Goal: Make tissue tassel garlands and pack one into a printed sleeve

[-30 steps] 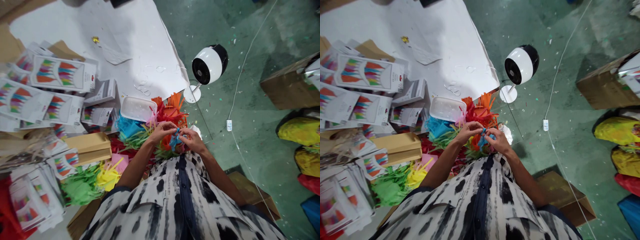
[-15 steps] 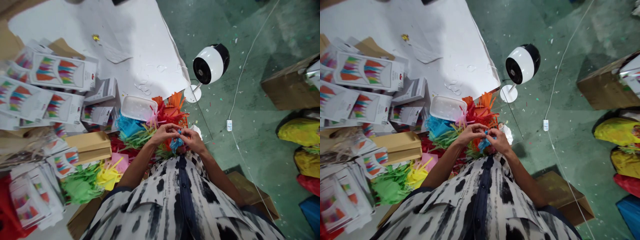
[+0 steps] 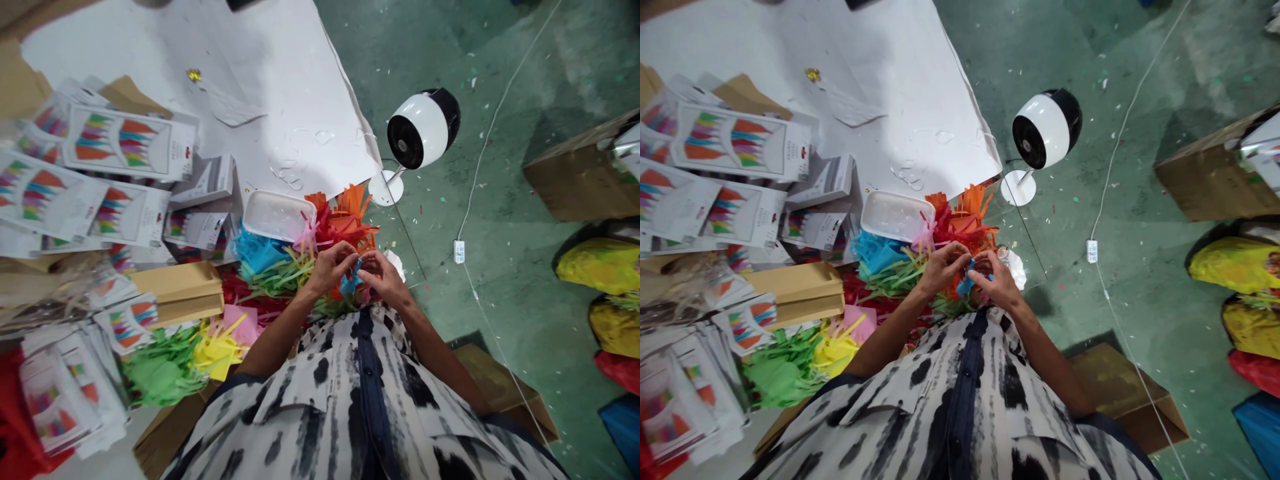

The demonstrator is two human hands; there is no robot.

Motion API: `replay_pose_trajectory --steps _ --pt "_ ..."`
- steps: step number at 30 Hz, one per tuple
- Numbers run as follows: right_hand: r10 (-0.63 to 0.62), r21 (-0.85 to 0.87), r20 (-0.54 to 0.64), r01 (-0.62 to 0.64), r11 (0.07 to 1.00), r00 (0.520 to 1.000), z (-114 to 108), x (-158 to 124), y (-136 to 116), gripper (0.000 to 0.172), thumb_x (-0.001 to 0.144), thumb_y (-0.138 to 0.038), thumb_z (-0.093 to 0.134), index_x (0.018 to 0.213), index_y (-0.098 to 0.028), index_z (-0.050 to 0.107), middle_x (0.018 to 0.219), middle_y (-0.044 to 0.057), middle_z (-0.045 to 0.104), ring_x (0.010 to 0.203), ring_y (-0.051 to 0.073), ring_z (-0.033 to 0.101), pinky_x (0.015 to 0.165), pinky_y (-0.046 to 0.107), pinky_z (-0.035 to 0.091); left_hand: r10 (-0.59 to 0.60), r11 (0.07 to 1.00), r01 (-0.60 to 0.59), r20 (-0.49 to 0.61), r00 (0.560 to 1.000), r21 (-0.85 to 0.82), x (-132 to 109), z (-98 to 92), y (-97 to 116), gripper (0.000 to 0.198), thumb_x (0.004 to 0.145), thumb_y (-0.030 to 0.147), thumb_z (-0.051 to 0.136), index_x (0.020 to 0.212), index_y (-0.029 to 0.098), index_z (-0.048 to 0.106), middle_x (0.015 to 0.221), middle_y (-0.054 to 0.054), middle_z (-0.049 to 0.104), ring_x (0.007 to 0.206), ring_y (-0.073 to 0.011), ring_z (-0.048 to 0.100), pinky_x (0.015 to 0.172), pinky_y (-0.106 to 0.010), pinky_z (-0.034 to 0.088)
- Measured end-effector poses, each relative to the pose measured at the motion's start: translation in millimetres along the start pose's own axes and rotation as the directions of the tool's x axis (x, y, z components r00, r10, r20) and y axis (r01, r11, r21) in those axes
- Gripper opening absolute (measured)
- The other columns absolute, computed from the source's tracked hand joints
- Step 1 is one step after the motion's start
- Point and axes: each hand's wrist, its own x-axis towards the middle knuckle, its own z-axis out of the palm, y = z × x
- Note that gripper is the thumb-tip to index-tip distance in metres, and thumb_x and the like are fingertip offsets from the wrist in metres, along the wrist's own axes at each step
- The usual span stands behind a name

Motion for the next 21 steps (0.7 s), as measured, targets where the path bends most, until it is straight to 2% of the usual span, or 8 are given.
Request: replay_pose_trajectory --steps 4,7,11,13,16,18,21 --pt "0.005 0.006 -0.113 -0.005 1.0 0.994 4.9 0.1 1.7 0.037 0.087 -0.048 0.076 0.11 -0.024 0.059 0.092 0.002 0.074 0.088 0.021 0.074 0.083 0.034 0.058 -0.001 0.997 0.0 0.02 1.0 0.083 -3.2 2.9 2.3 0.035 0.096 0.054 0.066 0.097 0.02 0.061 0.064 0.004 0.066 0.052 -0.0122 0.064 0.052 -0.021 0.047" --pt "-0.035 -0.02 -0.121 0.032 0.999 0.992 3.9 1.0 7.2 0.032 0.09 -0.051 0.072 0.105 -0.024 0.064 0.09 0.002 0.074 0.085 0.02 0.073 0.082 0.033 0.057 0.001 0.992 -0.002 0.007 1.0 0.126 -5.6 2.3 4.6 0.033 0.097 0.053 0.065 0.098 0.02 0.063 0.066 0.003 0.067 0.052 -0.0121 0.064 0.053 -0.022 0.046" --pt "-0.046 -0.14 -0.14 0.026 0.99 0.989 -2.3 2.6 16.2 0.026 0.093 -0.049 0.066 0.09 -0.023 0.066 0.089 0.003 0.074 0.083 0.02 0.07 0.084 0.035 0.056 0.155 0.952 -0.121 -0.1 0.983 0.281 -7.8 0.1 15.4 0.026 0.097 0.045 0.067 0.091 0.019 0.068 0.08 0.0 0.07 0.061 -0.012 0.062 0.061 -0.024 0.048" --pt "-0.068 -0.267 -0.182 0.018 0.964 0.981 -4.1 2.0 15.9 0.02 0.092 -0.043 0.066 0.092 -0.023 0.067 0.095 0.005 0.075 0.091 0.023 0.07 0.09 0.039 0.055 0.249 0.925 -0.196 -0.129 0.96 0.326 -8.1 0.3 22.0 0.024 0.098 0.041 0.067 0.089 0.019 0.069 0.083 -0.002 0.07 0.069 -0.0137 0.062 0.068 -0.026 0.048" --pt "-0.215 -0.409 -0.228 0.108 0.906 0.95 -3.9 -2.3 6.8 0.016 0.09 -0.032 0.064 0.102 -0.023 0.07 0.122 0.01 0.073 0.118 0.028 0.065 0.102 0.044 0.05 0.332 0.88 -0.279 -0.078 0.94 0.385 -8.1 4.0 27.0 0.023 0.099 0.04 0.066 0.09 0.019 0.07 0.088 -0.004 0.069 0.08 -0.0166 0.062 0.079 -0.029 0.049" --pt "-0.25 -0.358 -0.19 0.17 0.918 0.95 -3.1 -6.3 -0.4 0.021 0.092 -0.031 0.063 0.11 -0.024 0.071 0.128 0.009 0.071 0.118 0.027 0.065 0.097 0.041 0.051 0.37 0.85 -0.321 -0.041 0.928 0.418 -8.2 8.9 25.8 0.023 0.099 0.041 0.067 0.091 0.02 0.072 0.095 -0.006 0.067 0.089 -0.0183 0.063 0.084 -0.031 0.049" --pt "-0.12 -0.119 -0.09 0.109 0.987 0.989 -3.2 -10.3 -2.8 0.022 0.095 -0.039 0.064 0.111 -0.025 0.07 0.105 0.004 0.074 0.086 0.021 0.068 0.078 0.034 0.054 0.416 0.836 -0.346 -0.082 0.905 0.426 -9.2 16.3 20.4 0.022 0.097 0.042 0.069 0.092 0.021 0.074 0.1 -0.007 0.061 0.095 -0.0196 0.061 0.087 -0.032 0.05"
